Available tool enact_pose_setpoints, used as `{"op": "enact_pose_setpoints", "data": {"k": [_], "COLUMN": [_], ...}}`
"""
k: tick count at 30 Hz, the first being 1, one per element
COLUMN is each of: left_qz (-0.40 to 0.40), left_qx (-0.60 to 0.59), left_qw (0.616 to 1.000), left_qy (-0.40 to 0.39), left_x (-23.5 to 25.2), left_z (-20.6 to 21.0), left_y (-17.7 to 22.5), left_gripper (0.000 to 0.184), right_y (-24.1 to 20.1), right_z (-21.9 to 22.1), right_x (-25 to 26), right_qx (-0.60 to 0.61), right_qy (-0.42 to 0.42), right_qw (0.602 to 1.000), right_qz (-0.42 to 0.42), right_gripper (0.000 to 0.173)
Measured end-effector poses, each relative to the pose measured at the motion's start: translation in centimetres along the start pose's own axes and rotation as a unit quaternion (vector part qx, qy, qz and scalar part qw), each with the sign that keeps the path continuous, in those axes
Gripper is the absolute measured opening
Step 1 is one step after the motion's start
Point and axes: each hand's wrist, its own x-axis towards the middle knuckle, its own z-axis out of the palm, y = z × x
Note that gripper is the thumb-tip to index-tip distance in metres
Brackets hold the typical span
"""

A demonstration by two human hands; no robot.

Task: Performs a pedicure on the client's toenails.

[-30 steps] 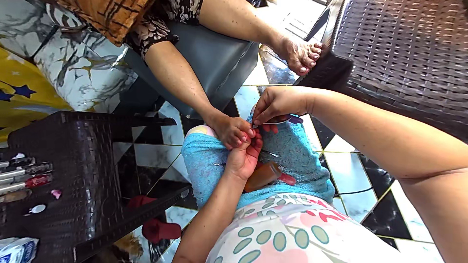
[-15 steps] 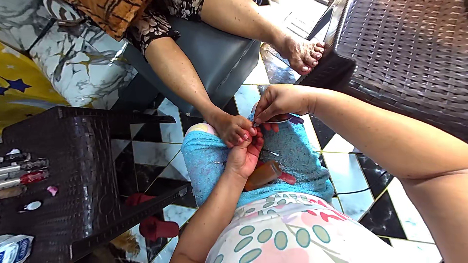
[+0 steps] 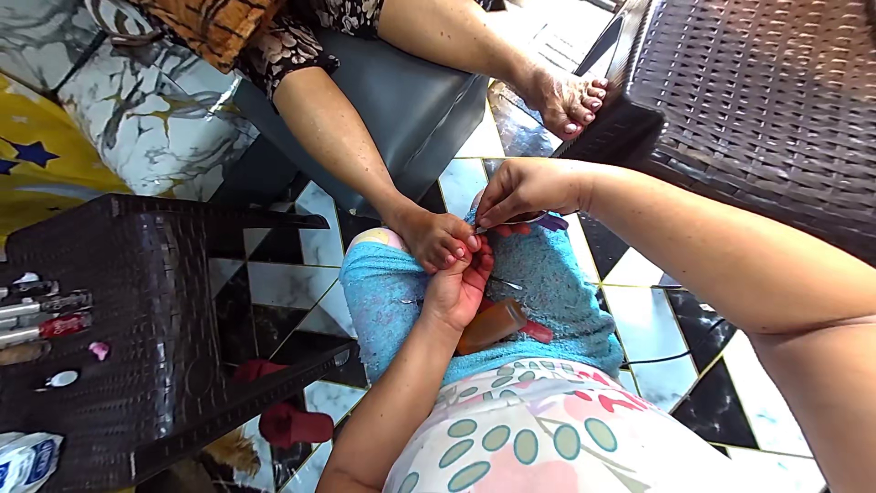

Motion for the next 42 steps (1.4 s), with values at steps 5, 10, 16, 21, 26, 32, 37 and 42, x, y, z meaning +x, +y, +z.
{"op": "enact_pose_setpoints", "data": {"k": [5,10,16,21,26,32,37,42], "left_qz": [-0.001,-0.002,-0.001,0.003,0.0,-0.005,-0.007,-0.006], "left_qx": [0.003,0.002,0.006,0.006,0.002,0.002,0.002,0.006], "left_qw": [1.0,1.0,1.0,1.0,1.0,1.0,1.0,1.0], "left_qy": [0.002,0.004,0.006,0.01,0.019,0.02,0.022,0.014], "left_x": [0.0,0.0,0.0,-0.1,0.0,0.0,0.0,0.1], "left_z": [0.0,0.0,0.0,0.2,0.3,0.2,0.2,0.2], "left_y": [0.0,0.0,0.0,0.0,0.0,0.1,0.1,0.1], "left_gripper": [0.024,0.023,0.023,0.026,0.025,0.023,0.024,0.024], "right_y": [-0.2,0.1,0.4,0.0,-0.4,-1.5,-1.7,-1.2], "right_z": [-0.1,-0.2,-0.2,-0.2,-0.6,-0.6,-0.6,-0.9], "right_x": [0.1,0.1,0.2,0.2,0.8,1.1,1.3,1.2], "right_qx": [0.001,0.016,0.028,0.003,-0.031,-0.062,-0.09,-0.068], "right_qy": [-0.008,-0.013,-0.016,-0.016,-0.032,-0.035,-0.039,-0.045], "right_qw": [1.0,1.0,0.999,1.0,0.999,0.997,0.995,0.997], "right_qz": [0.008,0.004,-0.005,-0.01,-0.01,0.018,0.021,0.0], "right_gripper": [0.015,0.015,0.015,0.014,0.014,0.015,0.014,0.012]}}
